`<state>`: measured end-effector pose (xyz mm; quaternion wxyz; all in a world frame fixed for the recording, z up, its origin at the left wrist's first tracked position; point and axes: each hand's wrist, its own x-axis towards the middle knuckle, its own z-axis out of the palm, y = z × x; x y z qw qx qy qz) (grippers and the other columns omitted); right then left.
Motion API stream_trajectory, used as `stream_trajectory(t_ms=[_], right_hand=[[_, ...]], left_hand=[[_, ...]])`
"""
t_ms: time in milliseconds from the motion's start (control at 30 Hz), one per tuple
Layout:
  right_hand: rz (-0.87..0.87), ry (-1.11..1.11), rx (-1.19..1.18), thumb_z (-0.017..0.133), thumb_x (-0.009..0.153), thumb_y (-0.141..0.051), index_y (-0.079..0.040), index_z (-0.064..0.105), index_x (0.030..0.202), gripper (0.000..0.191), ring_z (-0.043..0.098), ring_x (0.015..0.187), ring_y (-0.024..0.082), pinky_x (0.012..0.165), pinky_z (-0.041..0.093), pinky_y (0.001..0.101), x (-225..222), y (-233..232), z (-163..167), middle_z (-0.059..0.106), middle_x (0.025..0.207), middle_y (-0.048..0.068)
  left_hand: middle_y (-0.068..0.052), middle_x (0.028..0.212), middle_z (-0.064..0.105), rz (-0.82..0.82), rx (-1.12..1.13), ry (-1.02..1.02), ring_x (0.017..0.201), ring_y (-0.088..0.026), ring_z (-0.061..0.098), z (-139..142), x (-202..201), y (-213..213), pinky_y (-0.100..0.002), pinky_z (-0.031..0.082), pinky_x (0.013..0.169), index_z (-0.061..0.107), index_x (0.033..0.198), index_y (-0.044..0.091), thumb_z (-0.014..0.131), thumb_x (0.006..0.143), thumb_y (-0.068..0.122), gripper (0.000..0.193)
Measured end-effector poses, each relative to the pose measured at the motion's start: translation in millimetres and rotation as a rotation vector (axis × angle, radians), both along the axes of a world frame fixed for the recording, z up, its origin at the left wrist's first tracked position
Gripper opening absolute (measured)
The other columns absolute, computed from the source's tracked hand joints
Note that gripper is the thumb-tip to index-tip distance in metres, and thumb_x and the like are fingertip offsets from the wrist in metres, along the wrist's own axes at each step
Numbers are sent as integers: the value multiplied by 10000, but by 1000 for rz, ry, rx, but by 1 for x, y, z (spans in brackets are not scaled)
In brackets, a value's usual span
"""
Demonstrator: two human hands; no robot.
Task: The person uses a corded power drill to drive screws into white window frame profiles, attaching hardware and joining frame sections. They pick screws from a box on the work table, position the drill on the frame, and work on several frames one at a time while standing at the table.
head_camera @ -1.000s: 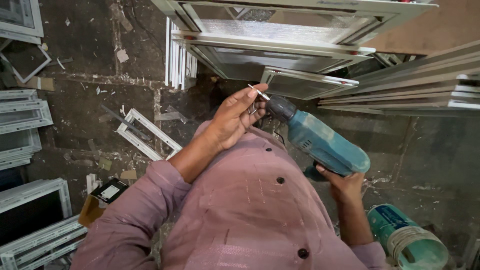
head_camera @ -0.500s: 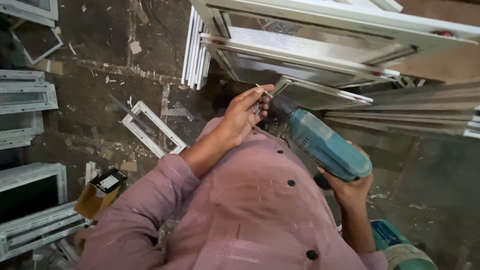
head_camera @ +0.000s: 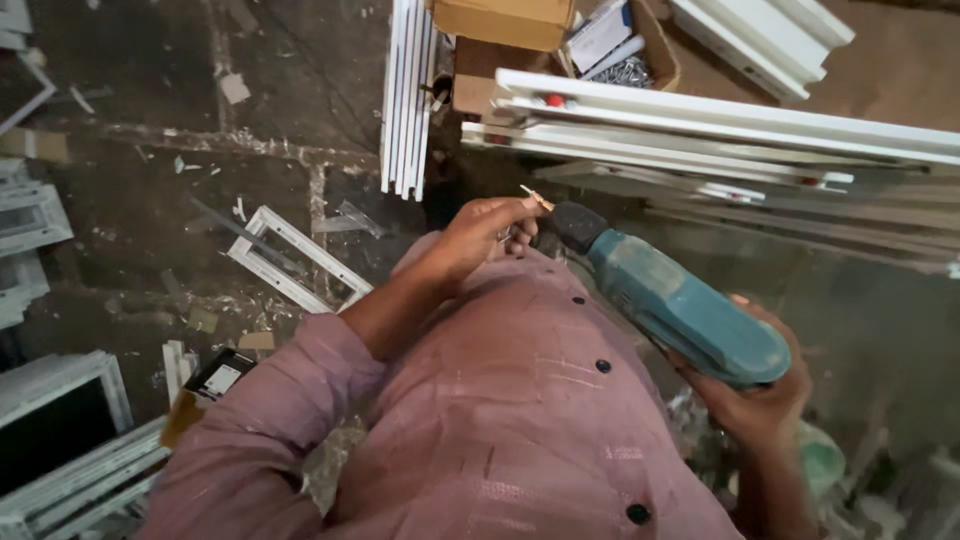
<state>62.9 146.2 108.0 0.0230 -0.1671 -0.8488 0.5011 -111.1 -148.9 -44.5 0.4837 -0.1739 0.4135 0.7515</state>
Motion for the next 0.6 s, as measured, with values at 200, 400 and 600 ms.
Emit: stream_trajectory(t_ms=[200, 400, 600], right_hand=[[40, -215, 156, 856, 753, -83, 34, 562, 1454, 770, 692, 1059, 159, 935, 548, 284, -28, -38, 46, 719, 1186, 131], [-114, -313, 33, 852, 771, -103, 25, 543, 1477, 782, 690, 1071, 129, 987, 561, 294, -55, -85, 82, 709, 1169, 118], [-47, -335, 242, 851, 817, -75, 35, 521, 1491, 759, 699, 1091, 144, 955, 569, 284, -94, -121, 103, 716, 1186, 139]], left_hand=[[24, 814, 649, -160, -151, 378, 698, -73, 541, -36, -33, -41, -224, 427, 611, 766, 1087, 9, 784, 959, 188, 221], [-43, 758, 541, -219, -623, 828, 666, -157, 517, -24, -86, -77, -297, 450, 604, 644, 1209, 83, 922, 785, 170, 514], [-87, 987, 620, -211, -472, 1257, 833, -249, 583, -22, -123, -70, -390, 522, 752, 666, 1220, 73, 913, 795, 132, 495]])
